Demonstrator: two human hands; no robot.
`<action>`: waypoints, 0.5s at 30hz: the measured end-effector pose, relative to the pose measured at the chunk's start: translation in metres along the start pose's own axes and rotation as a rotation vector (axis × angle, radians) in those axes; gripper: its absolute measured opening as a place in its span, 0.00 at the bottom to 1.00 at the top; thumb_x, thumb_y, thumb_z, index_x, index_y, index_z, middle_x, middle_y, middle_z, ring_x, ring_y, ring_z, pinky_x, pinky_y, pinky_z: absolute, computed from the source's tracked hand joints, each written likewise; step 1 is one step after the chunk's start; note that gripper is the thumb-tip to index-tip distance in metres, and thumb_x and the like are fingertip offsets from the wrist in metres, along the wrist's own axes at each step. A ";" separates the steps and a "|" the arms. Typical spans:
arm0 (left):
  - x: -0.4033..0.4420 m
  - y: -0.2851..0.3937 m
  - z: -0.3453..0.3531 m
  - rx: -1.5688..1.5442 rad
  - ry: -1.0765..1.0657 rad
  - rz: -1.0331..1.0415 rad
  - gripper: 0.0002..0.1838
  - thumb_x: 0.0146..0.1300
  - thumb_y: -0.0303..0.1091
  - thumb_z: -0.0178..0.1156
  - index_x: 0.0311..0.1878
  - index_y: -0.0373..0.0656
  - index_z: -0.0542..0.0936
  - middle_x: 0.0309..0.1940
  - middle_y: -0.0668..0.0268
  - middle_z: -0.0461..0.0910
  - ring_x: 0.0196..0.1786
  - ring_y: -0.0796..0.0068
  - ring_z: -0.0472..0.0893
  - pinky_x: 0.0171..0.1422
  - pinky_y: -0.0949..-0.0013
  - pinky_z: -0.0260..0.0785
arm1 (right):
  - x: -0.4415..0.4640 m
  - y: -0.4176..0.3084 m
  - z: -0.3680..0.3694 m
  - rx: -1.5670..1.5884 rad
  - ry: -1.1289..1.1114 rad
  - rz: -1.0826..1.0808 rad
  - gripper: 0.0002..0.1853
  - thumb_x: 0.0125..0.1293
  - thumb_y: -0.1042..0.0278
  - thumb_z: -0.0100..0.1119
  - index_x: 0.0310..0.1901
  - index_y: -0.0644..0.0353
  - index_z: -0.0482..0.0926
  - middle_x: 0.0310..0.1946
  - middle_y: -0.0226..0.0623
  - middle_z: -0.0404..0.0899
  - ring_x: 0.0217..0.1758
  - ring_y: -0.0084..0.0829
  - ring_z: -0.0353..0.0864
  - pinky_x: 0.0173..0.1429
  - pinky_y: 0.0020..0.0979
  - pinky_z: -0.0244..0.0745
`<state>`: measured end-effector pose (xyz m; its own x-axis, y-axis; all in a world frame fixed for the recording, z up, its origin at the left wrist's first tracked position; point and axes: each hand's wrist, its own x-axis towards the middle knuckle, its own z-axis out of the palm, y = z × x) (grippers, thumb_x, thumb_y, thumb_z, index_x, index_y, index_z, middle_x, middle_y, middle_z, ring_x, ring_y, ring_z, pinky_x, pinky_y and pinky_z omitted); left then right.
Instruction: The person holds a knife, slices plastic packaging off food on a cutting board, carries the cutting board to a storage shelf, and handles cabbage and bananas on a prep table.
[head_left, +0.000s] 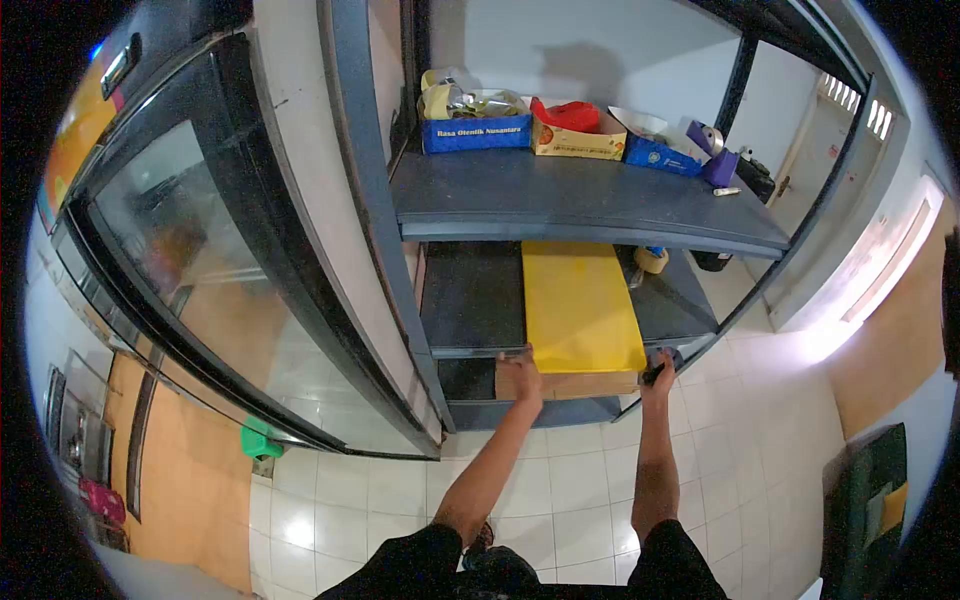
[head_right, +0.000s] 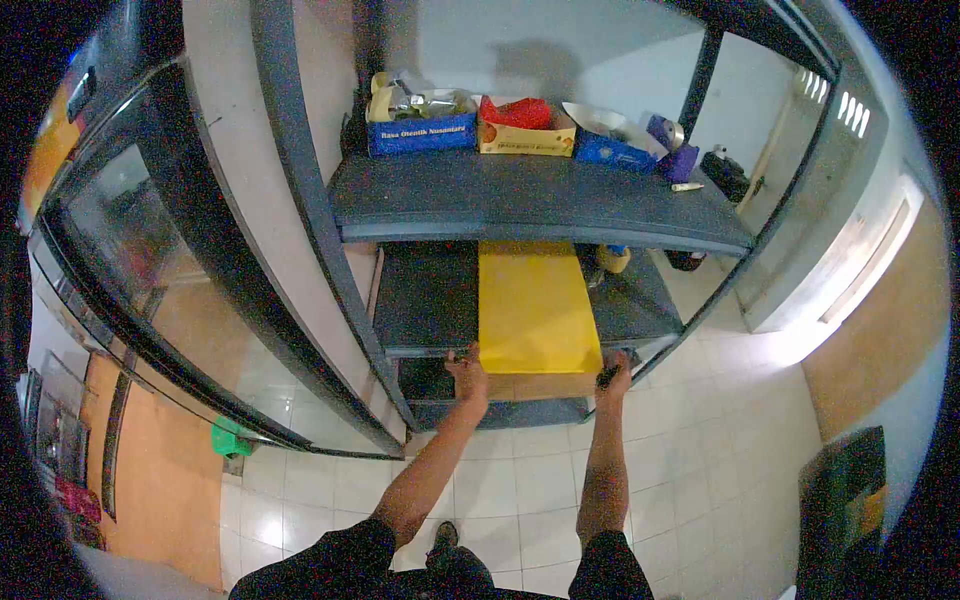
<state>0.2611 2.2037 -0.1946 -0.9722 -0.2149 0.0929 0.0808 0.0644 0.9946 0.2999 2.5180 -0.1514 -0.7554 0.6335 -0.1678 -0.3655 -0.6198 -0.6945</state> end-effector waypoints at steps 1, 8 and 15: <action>-0.004 -0.006 -0.001 -0.052 -0.006 0.088 0.38 0.69 0.41 0.64 0.73 0.37 0.55 0.66 0.52 0.71 0.69 0.55 0.73 0.64 0.56 0.69 | 0.006 0.012 -0.005 0.099 0.055 -0.039 0.15 0.73 0.57 0.55 0.47 0.62 0.77 0.47 0.36 0.77 0.40 0.36 0.80 0.43 0.39 0.78; -0.185 -0.104 -0.156 0.439 -0.427 0.266 0.53 0.67 0.38 0.68 0.80 0.40 0.39 0.79 0.51 0.43 0.80 0.50 0.53 0.78 0.52 0.56 | -0.165 0.130 -0.089 -0.144 0.291 -0.123 0.18 0.77 0.46 0.44 0.38 0.51 0.72 0.20 0.29 0.66 0.17 0.30 0.63 0.20 0.36 0.63; -0.479 -0.160 -0.541 0.786 -0.801 -0.556 0.33 0.56 0.57 0.68 0.62 0.50 0.77 0.63 0.57 0.76 0.65 0.58 0.74 0.69 0.55 0.66 | -0.504 0.224 -0.198 -0.533 -0.841 0.945 0.45 0.61 0.49 0.74 0.74 0.60 0.62 0.42 0.42 0.85 0.36 0.36 0.86 0.43 0.40 0.81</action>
<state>0.8329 1.7696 -0.3734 -0.7149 0.2348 -0.6586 -0.2680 0.7780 0.5683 0.7065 2.1522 -0.3611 -0.7666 -0.5142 -0.3845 0.5746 -0.2822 -0.7683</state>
